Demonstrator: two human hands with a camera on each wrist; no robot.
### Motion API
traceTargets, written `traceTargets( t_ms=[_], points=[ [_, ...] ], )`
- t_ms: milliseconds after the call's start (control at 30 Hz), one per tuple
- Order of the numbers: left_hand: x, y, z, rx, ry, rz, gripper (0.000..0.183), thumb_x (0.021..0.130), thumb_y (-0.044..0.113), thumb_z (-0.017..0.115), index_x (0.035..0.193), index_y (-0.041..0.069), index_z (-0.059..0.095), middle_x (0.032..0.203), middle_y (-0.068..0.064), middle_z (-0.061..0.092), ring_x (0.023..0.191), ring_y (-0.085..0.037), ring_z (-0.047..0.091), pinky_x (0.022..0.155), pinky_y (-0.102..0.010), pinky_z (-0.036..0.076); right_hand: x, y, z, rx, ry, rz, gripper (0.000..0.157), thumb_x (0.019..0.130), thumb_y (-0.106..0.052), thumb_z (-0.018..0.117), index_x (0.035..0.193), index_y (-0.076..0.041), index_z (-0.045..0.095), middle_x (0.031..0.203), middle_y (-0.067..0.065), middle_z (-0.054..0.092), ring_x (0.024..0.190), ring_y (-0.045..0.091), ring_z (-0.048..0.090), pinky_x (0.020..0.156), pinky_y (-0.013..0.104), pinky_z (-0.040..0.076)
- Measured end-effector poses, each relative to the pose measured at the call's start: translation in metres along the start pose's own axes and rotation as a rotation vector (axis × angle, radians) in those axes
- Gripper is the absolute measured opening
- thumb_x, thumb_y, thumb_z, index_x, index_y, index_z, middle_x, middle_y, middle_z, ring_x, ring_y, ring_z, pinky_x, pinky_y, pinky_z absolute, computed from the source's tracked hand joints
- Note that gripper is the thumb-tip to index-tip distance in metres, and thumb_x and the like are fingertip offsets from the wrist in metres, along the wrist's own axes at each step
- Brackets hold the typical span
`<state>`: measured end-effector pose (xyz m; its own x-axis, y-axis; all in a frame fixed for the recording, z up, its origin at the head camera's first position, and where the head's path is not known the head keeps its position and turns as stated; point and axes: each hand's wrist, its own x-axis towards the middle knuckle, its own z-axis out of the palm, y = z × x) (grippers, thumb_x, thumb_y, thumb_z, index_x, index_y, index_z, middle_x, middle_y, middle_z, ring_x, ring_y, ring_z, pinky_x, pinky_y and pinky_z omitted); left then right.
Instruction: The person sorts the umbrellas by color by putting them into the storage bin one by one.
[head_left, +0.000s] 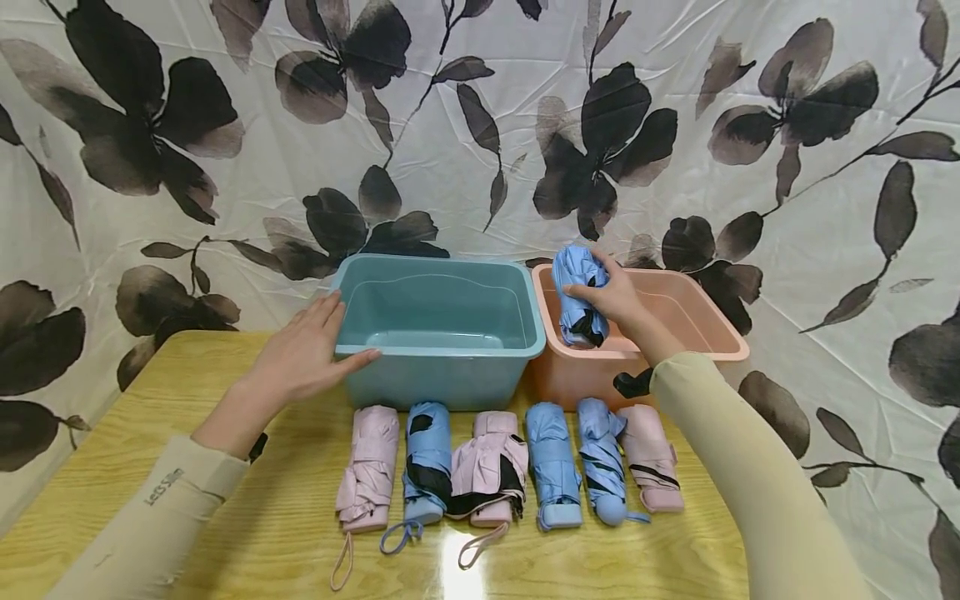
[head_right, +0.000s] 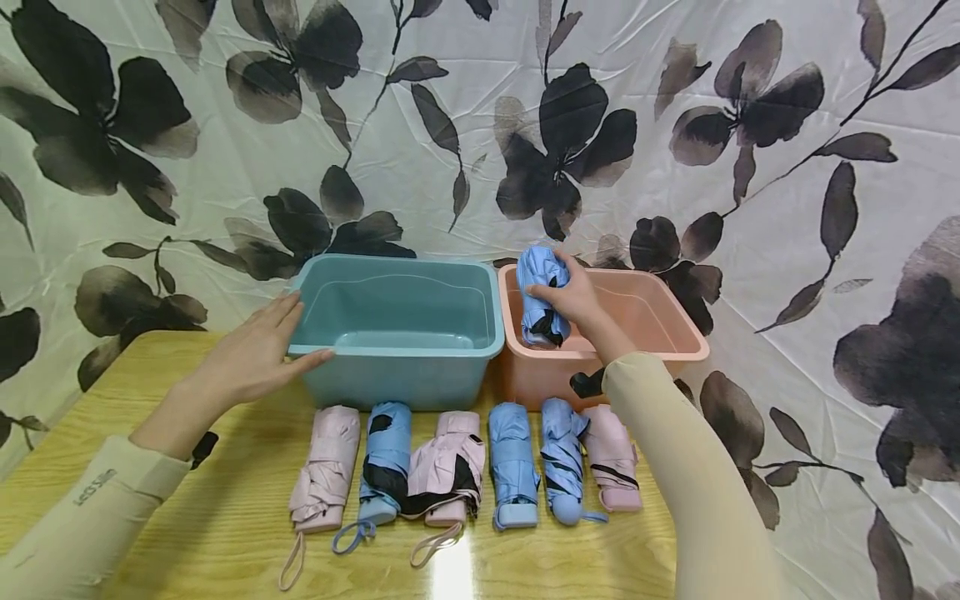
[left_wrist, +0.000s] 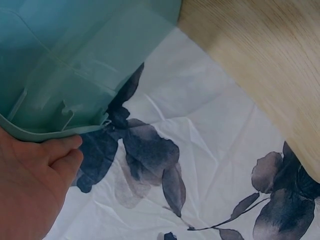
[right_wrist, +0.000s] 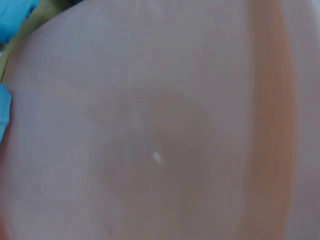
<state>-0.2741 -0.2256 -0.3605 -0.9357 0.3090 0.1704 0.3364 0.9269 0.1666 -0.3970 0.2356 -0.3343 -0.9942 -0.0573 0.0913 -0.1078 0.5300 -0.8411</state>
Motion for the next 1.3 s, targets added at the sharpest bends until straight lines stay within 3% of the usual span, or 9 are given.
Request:
traceTargets(
  t_ms=[133,267,433,700,967,1200,1300],
  points=[
    [0.001,0.0,0.001,0.0,-0.002,0.0,0.106,0.1,0.069,0.05,0.156,-0.017,0.025,0.168,-0.033,0.015,0.155,-0.05,0.015,0.125,-0.061,0.018,0.005,0.004,0.009,0.009,-0.06,0.066,0.095,0.093,-0.027,0.079,0.168,-0.02,0.021,0.166,0.021,0.027,0.144,0.038,0.039,0.114,0.053,0.042],
    [0.001,0.0,0.001,0.003,-0.003,0.0,0.106,0.1,0.069,0.049,0.157,-0.017,0.025,0.168,-0.033,0.014,0.155,-0.05,0.014,0.125,-0.061,0.017,0.007,0.004,0.015,0.044,-0.118,0.118,0.096,0.094,-0.027,0.078,0.168,-0.021,0.018,0.163,0.02,0.031,0.132,0.034,0.049,0.099,0.044,0.053],
    [0.002,0.0,-0.001,0.004,0.004,0.001,0.106,0.1,0.069,0.049,0.156,-0.017,0.025,0.168,-0.032,0.014,0.155,-0.05,0.014,0.125,-0.062,0.017,0.009,0.005,0.02,0.107,-0.155,0.176,0.095,0.095,-0.024,0.077,0.169,-0.02,0.017,0.159,0.021,0.036,0.119,0.032,0.056,0.083,0.037,0.058],
    [0.0,-0.001,0.001,-0.014,0.023,-0.002,0.107,0.099,0.07,0.052,0.155,-0.018,0.028,0.167,-0.033,0.017,0.155,-0.051,0.016,0.124,-0.063,0.019,0.007,0.008,0.025,0.122,-0.259,0.262,0.094,0.099,-0.02,0.073,0.169,-0.018,0.011,0.165,0.022,0.027,0.127,0.035,0.052,0.09,0.042,0.057],
    [0.0,-0.002,0.002,-0.006,0.013,-0.006,0.107,0.099,0.071,0.05,0.156,-0.017,0.026,0.168,-0.033,0.015,0.155,-0.051,0.015,0.124,-0.063,0.018,0.009,0.011,0.027,0.127,-0.325,0.286,0.083,0.105,-0.021,0.062,0.169,-0.019,0.01,0.16,0.023,0.03,0.119,0.035,0.054,0.083,0.041,0.056],
    [0.001,0.0,0.003,0.003,0.004,-0.006,0.106,0.1,0.07,0.05,0.156,-0.017,0.025,0.168,-0.033,0.015,0.155,-0.051,0.015,0.124,-0.063,0.018,0.012,0.02,0.028,-0.034,-0.468,0.293,0.075,0.107,-0.014,0.055,0.169,-0.017,0.013,0.163,0.026,0.021,0.108,0.031,0.055,0.079,0.039,0.056],
    [0.001,0.0,0.004,0.006,0.003,-0.006,0.106,0.1,0.07,0.05,0.156,-0.017,0.026,0.168,-0.033,0.015,0.155,-0.051,0.015,0.124,-0.063,0.018,0.013,0.024,0.029,-0.093,-0.531,0.268,0.075,0.106,-0.012,0.054,0.168,-0.013,0.012,0.166,0.026,0.018,0.117,0.034,0.055,0.084,0.038,0.056]
  ],
)
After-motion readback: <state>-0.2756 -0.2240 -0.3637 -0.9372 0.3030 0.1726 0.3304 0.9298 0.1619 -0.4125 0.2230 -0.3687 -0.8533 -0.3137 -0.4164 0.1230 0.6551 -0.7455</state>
